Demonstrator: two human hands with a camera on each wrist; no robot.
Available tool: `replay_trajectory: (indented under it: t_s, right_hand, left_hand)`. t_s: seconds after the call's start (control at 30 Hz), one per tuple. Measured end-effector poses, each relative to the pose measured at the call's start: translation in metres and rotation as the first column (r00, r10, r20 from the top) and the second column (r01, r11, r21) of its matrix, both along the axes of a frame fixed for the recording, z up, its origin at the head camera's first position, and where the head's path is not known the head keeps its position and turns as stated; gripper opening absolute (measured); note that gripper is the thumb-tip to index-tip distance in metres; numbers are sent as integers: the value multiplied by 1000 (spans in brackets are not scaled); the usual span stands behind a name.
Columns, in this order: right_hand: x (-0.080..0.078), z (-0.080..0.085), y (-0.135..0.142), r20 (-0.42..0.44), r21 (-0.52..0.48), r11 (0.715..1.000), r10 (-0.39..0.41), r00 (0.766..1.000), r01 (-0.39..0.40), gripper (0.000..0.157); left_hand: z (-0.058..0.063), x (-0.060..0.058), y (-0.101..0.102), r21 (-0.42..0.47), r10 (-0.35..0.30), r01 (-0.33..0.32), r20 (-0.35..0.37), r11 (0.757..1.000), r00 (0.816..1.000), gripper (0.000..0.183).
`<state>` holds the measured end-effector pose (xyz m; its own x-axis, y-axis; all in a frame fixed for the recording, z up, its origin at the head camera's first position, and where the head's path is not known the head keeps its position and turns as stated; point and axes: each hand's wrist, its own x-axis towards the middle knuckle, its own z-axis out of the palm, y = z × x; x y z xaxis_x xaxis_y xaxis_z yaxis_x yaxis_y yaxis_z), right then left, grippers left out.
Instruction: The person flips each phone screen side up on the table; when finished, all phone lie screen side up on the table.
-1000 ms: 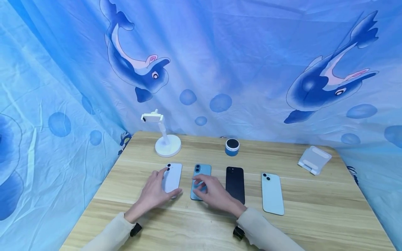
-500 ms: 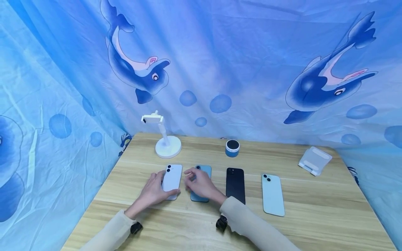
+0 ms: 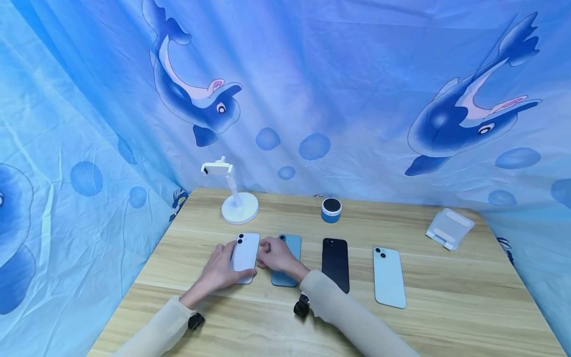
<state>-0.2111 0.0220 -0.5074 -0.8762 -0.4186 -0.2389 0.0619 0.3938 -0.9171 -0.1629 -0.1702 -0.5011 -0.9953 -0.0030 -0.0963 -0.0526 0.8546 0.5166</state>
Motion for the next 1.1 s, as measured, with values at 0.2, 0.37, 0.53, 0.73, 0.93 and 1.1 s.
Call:
replay_trajectory:
  t_s: [0.2,0.37,0.53,0.73,0.93,1.1]
  right_hand:
    - [-3,0,-4,35,4,1000,-23,999,23,49]
    - [-3,0,-5,30,10,999,-39,999,39,48]
    - [-3,-3,-7,38,8,998,-56,998,56,45]
    - [-1,-3,-6,41,9,997,-76,996,76,44]
    - [1,-4,-8,35,-6,993,-118,992,118,45]
    - [3,-3,-9,73,-39,988,-146,987,149,46]
  left_hand:
    - [-3,0,4,-13,-11,11,-5,1000,1000,116]
    - [-2,1,6,-30,-8,8,-5,1000,1000,118]
    - [1,1,8,-41,-18,18,-8,999,1000,113]
    - [1,0,13,-65,-9,8,-2,998,1000,109]
    - [1,-1,14,-75,8,-8,-3,997,1000,110]
    - [1,-1,14,-81,-6,6,-9,997,1000,106]
